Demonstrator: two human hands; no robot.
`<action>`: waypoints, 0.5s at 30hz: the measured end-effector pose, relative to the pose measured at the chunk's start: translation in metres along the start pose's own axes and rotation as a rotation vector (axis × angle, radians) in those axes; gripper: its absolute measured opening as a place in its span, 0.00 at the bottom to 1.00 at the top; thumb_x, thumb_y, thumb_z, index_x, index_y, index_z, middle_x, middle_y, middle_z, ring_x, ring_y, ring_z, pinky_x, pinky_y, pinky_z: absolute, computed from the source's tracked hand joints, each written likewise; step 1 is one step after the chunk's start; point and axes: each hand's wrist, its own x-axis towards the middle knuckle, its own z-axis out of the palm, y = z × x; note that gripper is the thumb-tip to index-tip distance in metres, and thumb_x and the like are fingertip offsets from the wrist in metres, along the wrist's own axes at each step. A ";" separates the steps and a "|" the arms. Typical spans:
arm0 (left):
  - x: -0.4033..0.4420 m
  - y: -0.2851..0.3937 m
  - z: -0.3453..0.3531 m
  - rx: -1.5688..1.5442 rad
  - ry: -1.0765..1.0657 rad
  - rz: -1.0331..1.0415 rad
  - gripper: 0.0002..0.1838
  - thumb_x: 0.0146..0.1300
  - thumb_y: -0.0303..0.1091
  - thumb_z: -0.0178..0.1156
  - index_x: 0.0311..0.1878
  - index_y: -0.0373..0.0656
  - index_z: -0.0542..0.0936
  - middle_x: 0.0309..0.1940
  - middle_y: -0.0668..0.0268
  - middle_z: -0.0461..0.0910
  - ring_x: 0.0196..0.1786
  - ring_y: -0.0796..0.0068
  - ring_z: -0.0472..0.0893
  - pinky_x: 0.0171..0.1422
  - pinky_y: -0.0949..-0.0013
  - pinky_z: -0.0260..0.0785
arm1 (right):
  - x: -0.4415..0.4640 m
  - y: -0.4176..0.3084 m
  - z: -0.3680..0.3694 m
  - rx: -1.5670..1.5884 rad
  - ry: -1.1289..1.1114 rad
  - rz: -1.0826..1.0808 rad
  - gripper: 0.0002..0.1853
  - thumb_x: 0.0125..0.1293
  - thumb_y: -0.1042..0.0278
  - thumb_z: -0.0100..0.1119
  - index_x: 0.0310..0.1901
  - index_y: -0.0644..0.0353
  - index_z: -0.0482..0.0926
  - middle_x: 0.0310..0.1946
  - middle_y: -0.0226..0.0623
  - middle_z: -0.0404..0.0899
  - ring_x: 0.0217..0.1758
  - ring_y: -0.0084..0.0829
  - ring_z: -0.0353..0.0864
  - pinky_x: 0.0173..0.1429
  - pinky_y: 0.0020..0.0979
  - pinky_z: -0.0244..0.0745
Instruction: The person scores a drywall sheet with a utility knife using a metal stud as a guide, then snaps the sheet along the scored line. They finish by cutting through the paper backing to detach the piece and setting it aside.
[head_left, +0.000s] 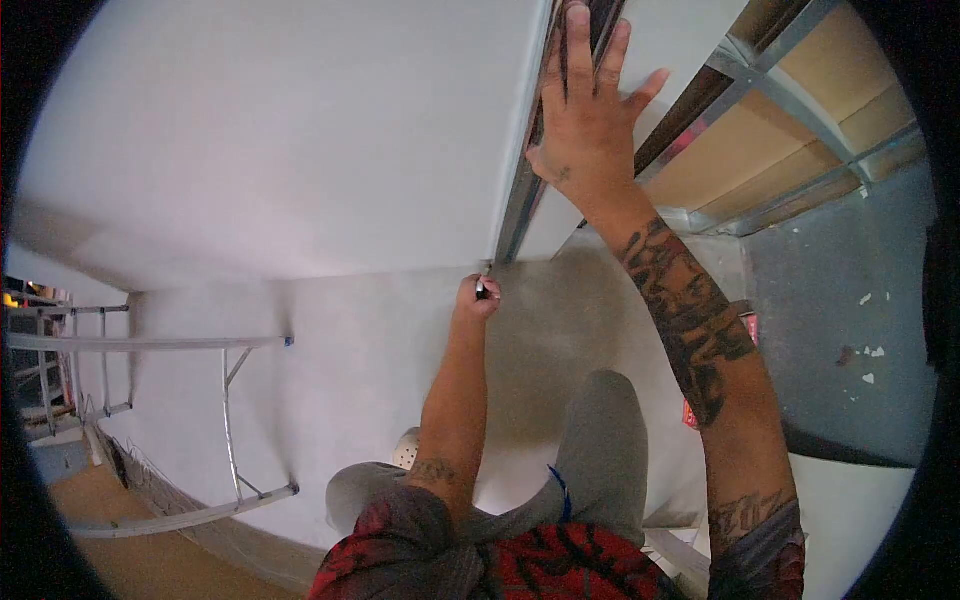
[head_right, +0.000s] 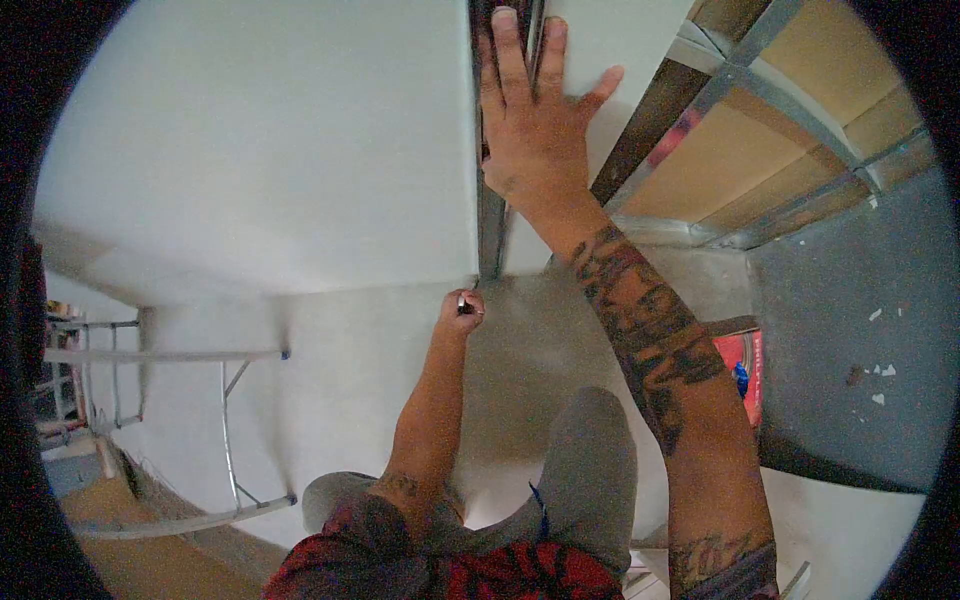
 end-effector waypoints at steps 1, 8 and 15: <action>0.001 -0.001 -0.001 -0.009 -0.048 0.003 0.11 0.72 0.32 0.43 0.33 0.39 0.67 0.19 0.67 0.70 0.20 0.77 0.71 0.20 0.75 0.69 | -0.001 -0.001 -0.001 0.041 0.005 0.006 0.47 0.42 0.61 0.76 0.65 0.73 0.67 0.79 0.57 0.31 0.79 0.69 0.30 0.64 0.87 0.30; -0.020 -0.015 0.016 -0.063 -0.119 -0.035 0.10 0.72 0.32 0.43 0.34 0.39 0.66 0.20 0.67 0.70 0.21 0.77 0.71 0.21 0.76 0.69 | 0.002 0.003 0.007 -0.049 -0.016 0.027 0.42 0.52 0.61 0.70 0.66 0.71 0.65 0.77 0.57 0.37 0.78 0.70 0.35 0.66 0.85 0.37; -0.085 -0.045 0.065 0.006 -0.167 0.015 0.09 0.72 0.32 0.44 0.34 0.39 0.67 0.21 0.68 0.70 0.20 0.78 0.70 0.22 0.77 0.68 | -0.001 0.009 0.028 -0.068 0.225 -0.013 0.54 0.34 0.56 0.78 0.70 0.59 0.67 0.80 0.45 0.37 0.80 0.64 0.39 0.59 0.89 0.42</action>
